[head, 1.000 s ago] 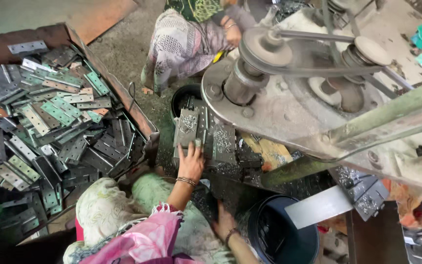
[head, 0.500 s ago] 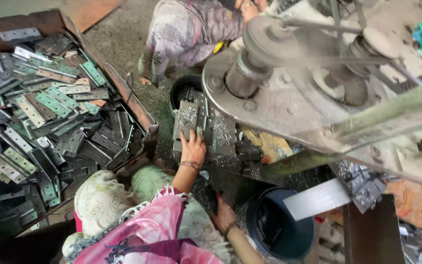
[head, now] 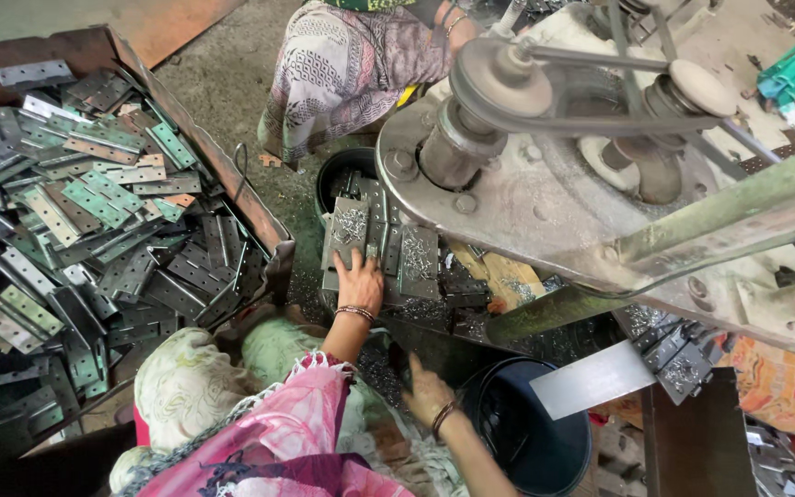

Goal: The person repeatedly picks small metal parts from a bin, places them on a grinding machine, and operates the machine to grind the parts. After grinding, the parts are returned to the bin. The process is repeated continuously.

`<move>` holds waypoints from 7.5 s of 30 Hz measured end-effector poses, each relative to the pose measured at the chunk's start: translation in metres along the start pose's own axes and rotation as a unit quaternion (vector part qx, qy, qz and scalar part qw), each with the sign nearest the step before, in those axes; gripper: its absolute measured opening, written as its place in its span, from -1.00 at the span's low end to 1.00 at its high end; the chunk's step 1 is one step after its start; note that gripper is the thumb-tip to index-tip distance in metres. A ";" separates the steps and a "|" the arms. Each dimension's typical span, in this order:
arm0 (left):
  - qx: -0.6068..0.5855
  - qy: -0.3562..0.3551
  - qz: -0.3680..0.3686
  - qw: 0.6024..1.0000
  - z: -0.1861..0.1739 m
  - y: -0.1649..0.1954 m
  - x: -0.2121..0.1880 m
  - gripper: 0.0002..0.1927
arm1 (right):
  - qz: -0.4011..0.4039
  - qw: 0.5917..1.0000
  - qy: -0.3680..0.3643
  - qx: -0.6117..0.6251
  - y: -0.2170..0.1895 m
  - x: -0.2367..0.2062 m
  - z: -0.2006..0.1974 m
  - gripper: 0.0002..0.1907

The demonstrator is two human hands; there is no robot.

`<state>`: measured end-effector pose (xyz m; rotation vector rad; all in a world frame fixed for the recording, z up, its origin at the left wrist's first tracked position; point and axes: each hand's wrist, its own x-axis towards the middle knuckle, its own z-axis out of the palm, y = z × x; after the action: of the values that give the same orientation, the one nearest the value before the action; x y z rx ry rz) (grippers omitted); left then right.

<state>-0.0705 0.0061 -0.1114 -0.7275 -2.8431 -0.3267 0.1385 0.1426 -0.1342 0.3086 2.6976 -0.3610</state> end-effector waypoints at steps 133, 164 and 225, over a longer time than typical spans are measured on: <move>0.084 -0.050 0.047 0.994 0.023 0.004 -0.034 -0.58 | -0.008 0.999 0.017 -0.049 -0.033 -0.018 -0.058 -0.20; 0.041 -0.022 0.032 0.998 0.009 -0.005 -0.004 -0.63 | 0.008 0.997 0.016 0.076 0.009 -0.002 0.003 -0.12; -0.063 0.047 -0.117 0.990 -0.031 -0.172 -0.041 -0.61 | 0.013 1.000 0.000 -0.019 -0.002 0.009 -0.023 -0.09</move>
<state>-0.1155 -0.1677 -0.1194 -0.3856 -2.8404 -0.5655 0.1219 0.1493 -0.1174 0.3315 2.6951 -0.3030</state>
